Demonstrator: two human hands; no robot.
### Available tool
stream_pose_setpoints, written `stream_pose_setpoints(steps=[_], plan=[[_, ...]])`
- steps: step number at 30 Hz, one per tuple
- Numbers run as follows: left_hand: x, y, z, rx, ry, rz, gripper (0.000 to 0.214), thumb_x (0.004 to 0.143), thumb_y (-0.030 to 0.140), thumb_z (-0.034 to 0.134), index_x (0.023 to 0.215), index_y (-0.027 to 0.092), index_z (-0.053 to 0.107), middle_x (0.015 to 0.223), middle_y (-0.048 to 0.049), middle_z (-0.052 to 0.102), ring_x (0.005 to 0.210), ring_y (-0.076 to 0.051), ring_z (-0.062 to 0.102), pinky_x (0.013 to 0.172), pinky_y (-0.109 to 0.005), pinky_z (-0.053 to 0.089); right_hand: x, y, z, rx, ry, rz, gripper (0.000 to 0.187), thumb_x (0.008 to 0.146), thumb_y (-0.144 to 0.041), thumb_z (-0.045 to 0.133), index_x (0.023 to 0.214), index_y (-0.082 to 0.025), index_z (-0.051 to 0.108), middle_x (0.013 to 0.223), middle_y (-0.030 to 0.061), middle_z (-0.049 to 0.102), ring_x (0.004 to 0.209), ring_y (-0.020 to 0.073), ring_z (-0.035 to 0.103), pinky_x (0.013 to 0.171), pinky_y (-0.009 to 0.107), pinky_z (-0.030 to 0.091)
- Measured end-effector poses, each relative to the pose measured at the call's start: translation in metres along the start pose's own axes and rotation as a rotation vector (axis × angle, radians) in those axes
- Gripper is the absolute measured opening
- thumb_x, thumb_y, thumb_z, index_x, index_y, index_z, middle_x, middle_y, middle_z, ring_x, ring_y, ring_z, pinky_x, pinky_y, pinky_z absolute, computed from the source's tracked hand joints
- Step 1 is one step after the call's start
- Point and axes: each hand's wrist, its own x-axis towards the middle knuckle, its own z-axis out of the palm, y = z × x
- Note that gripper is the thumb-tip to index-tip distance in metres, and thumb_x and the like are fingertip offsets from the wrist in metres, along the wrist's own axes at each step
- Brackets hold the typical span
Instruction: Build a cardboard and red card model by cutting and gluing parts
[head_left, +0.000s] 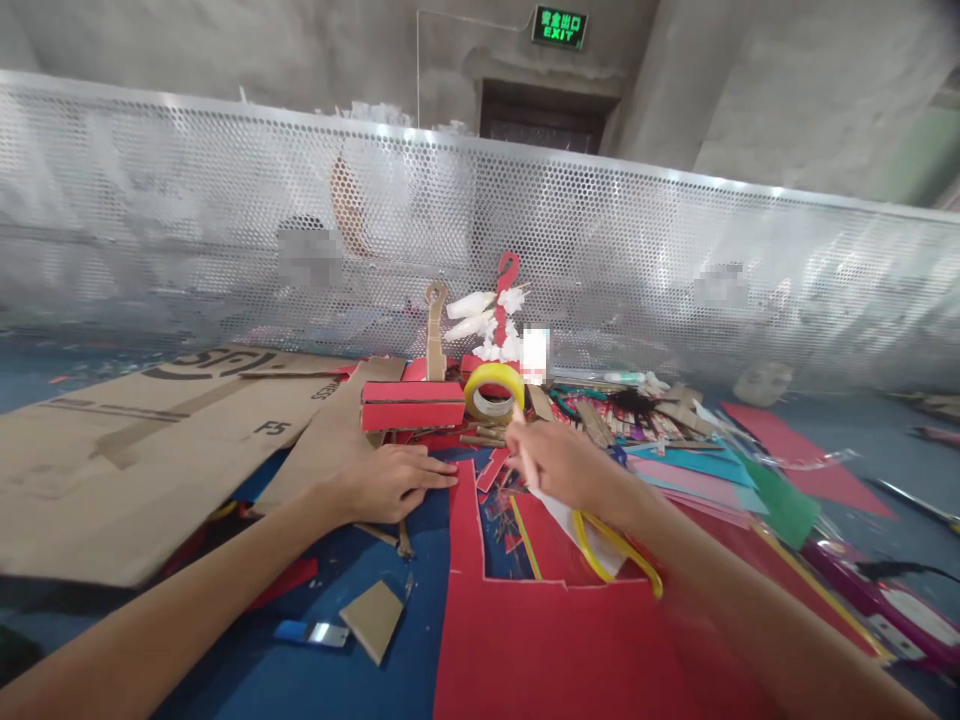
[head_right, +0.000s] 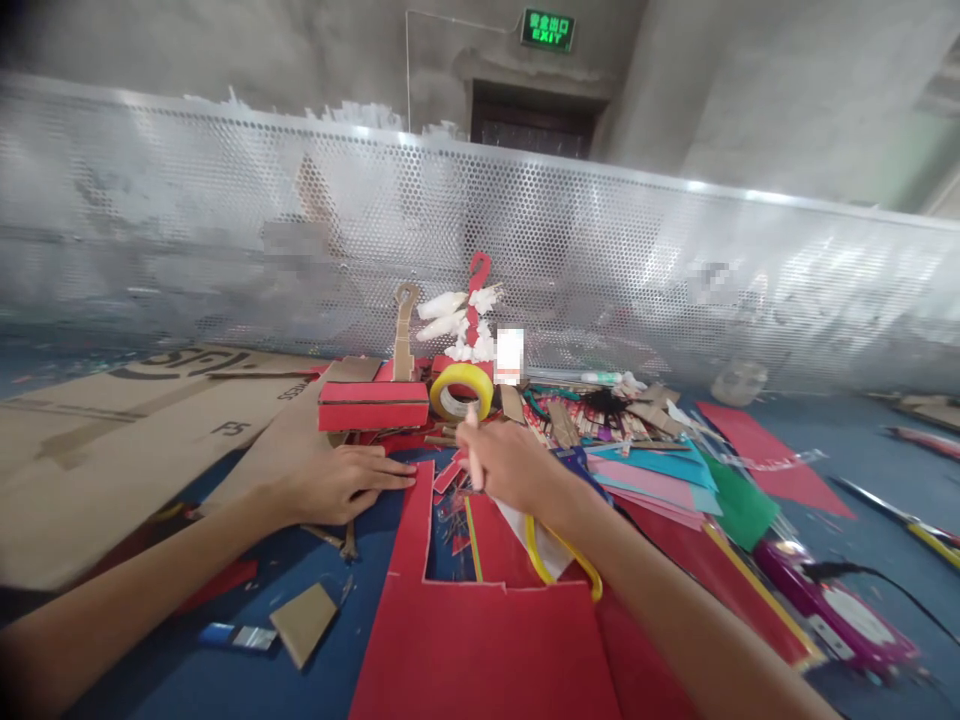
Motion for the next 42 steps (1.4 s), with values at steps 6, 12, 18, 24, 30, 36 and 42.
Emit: stream_pose_setpoints(steps=[6,12,18,24,30,36,42], plan=[[-0.002,-0.005,0.006,0.028,0.061,-0.014,0.051,0.087,0.011,0.046,0.127,0.034,0.066,0.133,0.0042,0.065,0.118,-0.018,0.064,0.113,-0.037,0.041,-0.047,0.058,-0.021,-0.256,-0.116,0.400,0.050,0.083,-0.017,0.062,0.131,-0.017,0.048,0.102,0.0142,0.069,0.086,0.0265,0.067,0.064,0.028,0.033],[-0.004,-0.011,0.010,0.058,0.054,-0.037,0.052,0.087,0.012,0.048,0.129,0.038,0.064,0.143,0.0051,0.056,0.119,-0.020,0.063,0.110,-0.039,0.044,-0.064,0.063,-0.015,-0.210,-0.096,0.526,0.070,0.084,-0.019,0.059,0.148,-0.019,0.030,0.090,0.0099,0.072,0.080,0.0259,0.070,0.062,0.027,0.032],[-0.002,-0.010,0.006,0.036,0.021,-0.053,0.052,0.086,0.011,0.048,0.127,0.038,0.065,0.139,0.0047,0.060,0.116,-0.021,0.064,0.105,-0.040,0.048,-0.067,0.071,-0.014,-0.221,-0.147,0.583,0.026,0.083,-0.011,0.053,0.107,-0.018,0.056,0.081,0.0106,0.072,0.074,0.0247,0.068,0.057,0.028,0.026],[-0.003,-0.013,0.009,0.037,0.019,-0.059,0.053,0.085,0.010,0.047,0.127,0.038,0.066,0.139,0.0059,0.060,0.119,-0.021,0.063,0.109,-0.040,0.045,-0.070,0.090,-0.010,-0.189,-0.116,0.570,0.013,0.090,-0.019,0.055,0.104,-0.019,0.054,0.080,0.0089,0.071,0.074,0.0232,0.067,0.059,0.027,0.027],[-0.003,-0.016,0.012,0.080,0.003,-0.082,0.051,0.087,0.011,0.046,0.126,0.037,0.067,0.139,0.0065,0.060,0.118,-0.021,0.063,0.105,-0.038,0.047,-0.071,0.108,-0.006,-0.167,-0.046,0.574,0.006,0.092,-0.016,0.055,0.097,-0.019,0.052,0.085,0.0092,0.073,0.084,0.0239,0.070,0.062,0.027,0.030],[-0.001,-0.015,0.012,0.077,0.025,-0.081,0.051,0.087,0.011,0.046,0.125,0.039,0.067,0.138,0.0077,0.061,0.115,-0.019,0.064,0.103,-0.035,0.048,-0.066,0.107,0.002,-0.125,0.052,0.526,0.008,0.093,-0.018,0.055,0.093,-0.020,0.048,0.071,0.0026,0.069,0.077,0.0212,0.070,0.062,0.026,0.031],[0.000,-0.013,0.009,0.103,0.008,-0.082,0.050,0.087,0.012,0.045,0.124,0.036,0.069,0.137,0.0066,0.062,0.112,-0.019,0.064,0.101,-0.034,0.049,-0.064,0.108,0.007,-0.116,0.101,0.503,0.012,0.093,-0.018,0.057,0.090,-0.021,0.045,0.067,0.0014,0.067,0.075,0.0207,0.069,0.060,0.026,0.029]])
